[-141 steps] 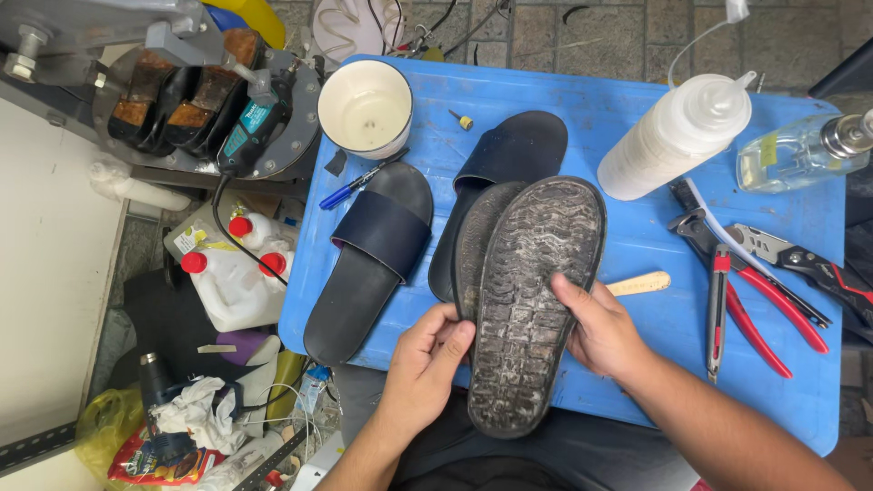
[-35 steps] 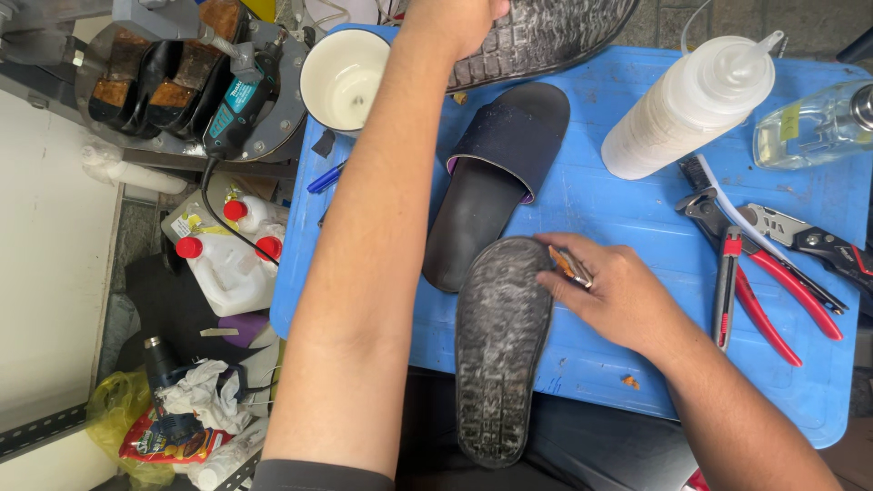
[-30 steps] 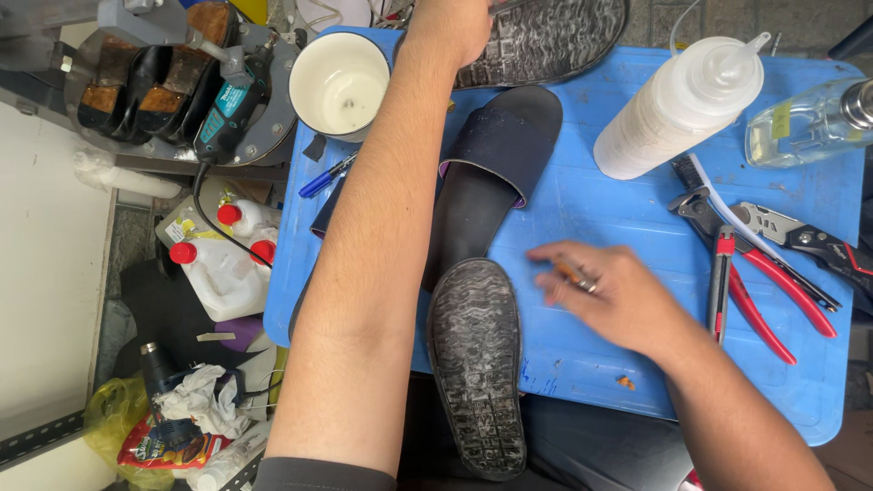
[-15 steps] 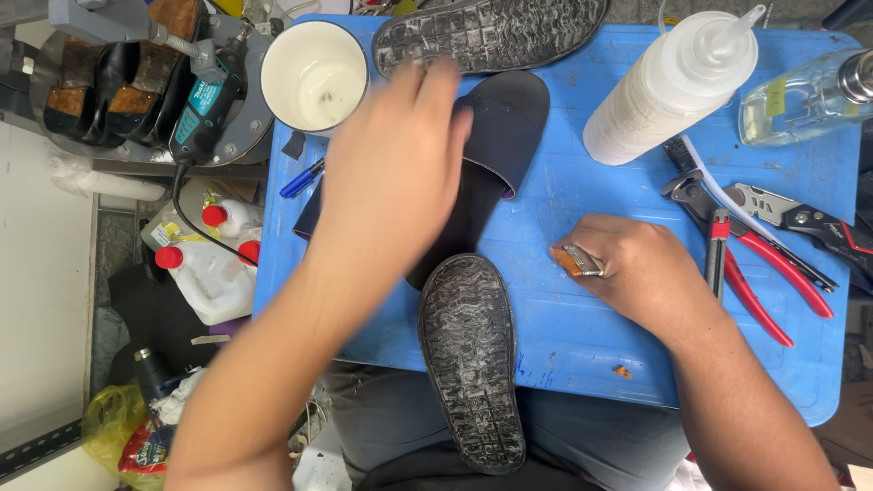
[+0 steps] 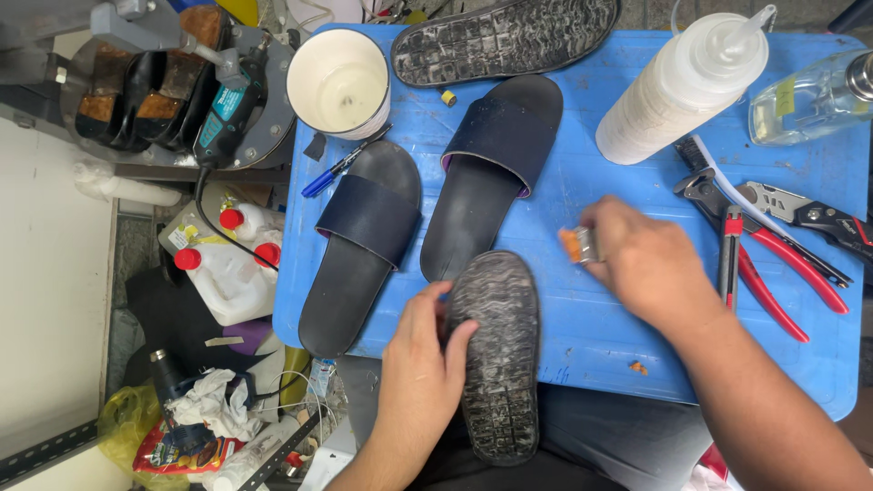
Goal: The person applies glue to several black rubber shoe sole pieces using a brush and a squeeze bottle, spreading it evenly across each piece. They then retrieve a pair of slide sandals and place the glued pieces onto the soles.
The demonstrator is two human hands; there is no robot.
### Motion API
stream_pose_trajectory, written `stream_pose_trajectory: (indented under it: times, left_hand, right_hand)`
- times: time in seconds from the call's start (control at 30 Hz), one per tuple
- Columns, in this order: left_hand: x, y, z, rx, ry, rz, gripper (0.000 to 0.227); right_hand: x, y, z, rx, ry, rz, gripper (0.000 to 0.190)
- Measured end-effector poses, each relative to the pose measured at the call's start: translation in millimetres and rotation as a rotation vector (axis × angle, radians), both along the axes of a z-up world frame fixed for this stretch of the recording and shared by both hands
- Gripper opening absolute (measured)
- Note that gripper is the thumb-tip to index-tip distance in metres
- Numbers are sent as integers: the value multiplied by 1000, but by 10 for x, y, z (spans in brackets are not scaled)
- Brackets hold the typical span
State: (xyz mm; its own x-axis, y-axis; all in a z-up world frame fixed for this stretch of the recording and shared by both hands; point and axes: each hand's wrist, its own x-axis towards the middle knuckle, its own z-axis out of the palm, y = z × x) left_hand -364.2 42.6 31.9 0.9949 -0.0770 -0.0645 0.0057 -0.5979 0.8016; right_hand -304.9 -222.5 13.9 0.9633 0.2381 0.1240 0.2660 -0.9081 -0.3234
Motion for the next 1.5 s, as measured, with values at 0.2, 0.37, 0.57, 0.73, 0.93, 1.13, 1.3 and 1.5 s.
stream_pose_trajectory:
  times: [0.2,0.37,0.57,0.73,0.93,1.13,1.3,1.5]
  left_hand:
    - [391,-384,-102,-87,-363,-185,28]
    - [700,-724,-115,88,-328,-244,20]
    - [826,-636,-84,208,-520,-31,53]
    - [1030,-619,-159,284,-457,11,71]
    - [1075,-614,-82,270,-319,50,69]
    - [722,-376,191,108,-402,33,59]
    - [237,411,406,41,-477,50,54]
    - [54,1404,228,162,-470,290,46]
  right_hand:
    - [-51,-217,103,316,-232,-80,22]
    - [-42,-207,130,1018,-150,-225,3]
    - [-106,-340,-40,830,-293,-187,19]
    - [-124,-478,-253,868,-310,-147,19]
    - [-176,-884,-688,765,-331,-302,9]
    - [-194,-1293,-1249,767,-246,-306,13]
    - [-113,-1403,-1459,763,-189,-249,18]
    - [-120,-1150,-1185,705,-166,-232,26]
